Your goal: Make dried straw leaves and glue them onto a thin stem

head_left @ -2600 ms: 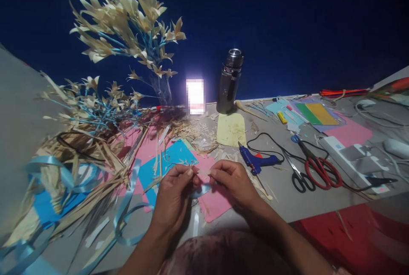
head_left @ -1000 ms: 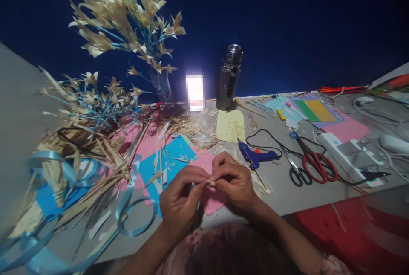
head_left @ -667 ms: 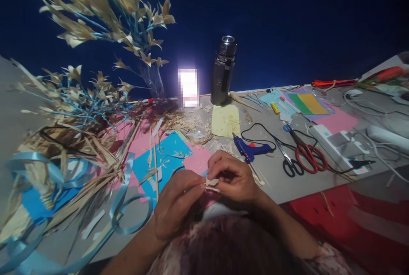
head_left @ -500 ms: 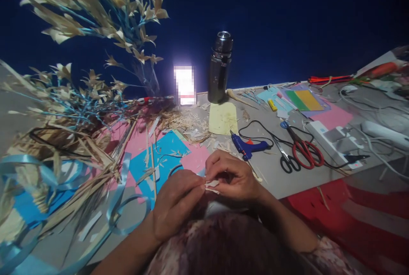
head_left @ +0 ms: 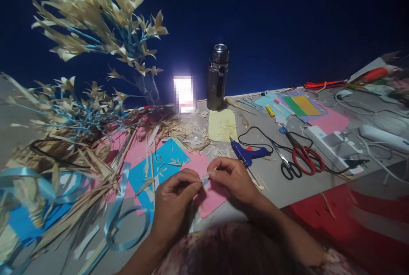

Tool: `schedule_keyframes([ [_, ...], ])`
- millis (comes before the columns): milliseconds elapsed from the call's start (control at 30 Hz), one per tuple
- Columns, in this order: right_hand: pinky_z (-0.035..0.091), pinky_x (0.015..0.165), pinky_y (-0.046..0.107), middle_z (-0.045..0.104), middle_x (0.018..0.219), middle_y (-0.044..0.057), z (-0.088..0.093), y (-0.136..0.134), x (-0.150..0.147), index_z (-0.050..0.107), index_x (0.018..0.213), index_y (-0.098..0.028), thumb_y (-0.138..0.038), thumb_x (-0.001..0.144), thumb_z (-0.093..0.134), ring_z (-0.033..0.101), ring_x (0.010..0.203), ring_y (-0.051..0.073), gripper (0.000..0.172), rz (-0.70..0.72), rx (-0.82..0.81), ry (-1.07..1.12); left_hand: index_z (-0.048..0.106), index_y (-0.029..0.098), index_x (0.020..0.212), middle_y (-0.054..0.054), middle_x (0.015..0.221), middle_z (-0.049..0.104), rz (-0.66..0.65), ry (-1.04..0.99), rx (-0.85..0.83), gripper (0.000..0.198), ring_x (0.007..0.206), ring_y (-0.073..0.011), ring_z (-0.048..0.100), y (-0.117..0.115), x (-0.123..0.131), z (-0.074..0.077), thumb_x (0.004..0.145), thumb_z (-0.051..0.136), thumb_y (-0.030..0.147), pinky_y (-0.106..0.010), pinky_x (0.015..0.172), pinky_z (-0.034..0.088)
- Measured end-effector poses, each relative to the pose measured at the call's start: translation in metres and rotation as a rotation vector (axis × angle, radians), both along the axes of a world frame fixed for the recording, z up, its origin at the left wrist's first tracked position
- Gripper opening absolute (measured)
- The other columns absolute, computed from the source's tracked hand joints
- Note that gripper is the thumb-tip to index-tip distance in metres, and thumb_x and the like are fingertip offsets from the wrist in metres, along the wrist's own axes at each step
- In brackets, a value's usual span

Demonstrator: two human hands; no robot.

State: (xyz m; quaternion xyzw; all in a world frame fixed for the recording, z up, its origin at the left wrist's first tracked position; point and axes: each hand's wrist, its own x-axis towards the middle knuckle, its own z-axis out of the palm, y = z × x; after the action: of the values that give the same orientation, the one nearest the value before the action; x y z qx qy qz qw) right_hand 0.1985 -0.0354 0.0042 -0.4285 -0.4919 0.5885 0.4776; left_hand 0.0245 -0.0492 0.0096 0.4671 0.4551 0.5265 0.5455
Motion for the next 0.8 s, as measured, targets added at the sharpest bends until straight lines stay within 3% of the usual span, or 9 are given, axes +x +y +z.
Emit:
schedule_keyframes([
  [267, 0.041, 0.058, 0.024, 0.063, 0.071, 0.001, 0.003, -0.001, -0.003, 0.068, 0.077, -0.017, -0.037, 0.082, 0.070, 0.052, 0.065, 0.013, 0.021, 0.037, 0.005, -0.048, 0.077, 0.021, 0.068, -0.003, 0.072, 0.072, -0.017, 0.074, -0.098, 0.007, 0.067, -0.0172, 0.064, 0.002, -0.005, 0.002, 0.069, 0.084, 0.021, -0.026, 0.064, 0.051],
  [433, 0.042, 0.058, 0.024, 0.064, 0.070, 0.002, 0.003, -0.002, -0.003, 0.070, 0.076, -0.017, -0.040, 0.083, 0.069, 0.054, 0.066, 0.014, 0.024, 0.065, 0.017, -0.088, 0.075, 0.019, 0.074, -0.001, 0.069, 0.069, 0.002, 0.046, -0.171, 0.015, 0.064, -0.0142, 0.061, 0.003, -0.007, -0.001, 0.066, 0.087, 0.022, -0.023, 0.060, 0.048],
  [533, 0.041, 0.057, 0.024, 0.065, 0.069, 0.002, 0.002, -0.003, -0.003, 0.070, 0.075, -0.016, -0.040, 0.084, 0.068, 0.054, 0.064, 0.014, 0.025, 0.092, 0.008, -0.086, 0.074, 0.019, 0.080, -0.001, 0.069, 0.069, -0.048, -0.004, -0.242, 0.021, 0.063, -0.0137, 0.061, 0.002, -0.009, -0.003, 0.065, 0.089, 0.023, -0.023, 0.060, 0.048],
  [800, 0.041, 0.055, 0.024, 0.064, 0.067, 0.001, -0.003, -0.001, -0.004, 0.069, 0.072, -0.016, -0.044, 0.084, 0.069, 0.055, 0.061, 0.013, 0.030, 0.100, -0.052, -0.092, 0.071, 0.015, 0.072, -0.001, 0.061, 0.064, -0.199, -0.123, -0.354, 0.024, 0.055, -0.0119, 0.055, 0.005, -0.010, -0.012, 0.071, 0.087, 0.033, -0.023, 0.055, 0.045],
])
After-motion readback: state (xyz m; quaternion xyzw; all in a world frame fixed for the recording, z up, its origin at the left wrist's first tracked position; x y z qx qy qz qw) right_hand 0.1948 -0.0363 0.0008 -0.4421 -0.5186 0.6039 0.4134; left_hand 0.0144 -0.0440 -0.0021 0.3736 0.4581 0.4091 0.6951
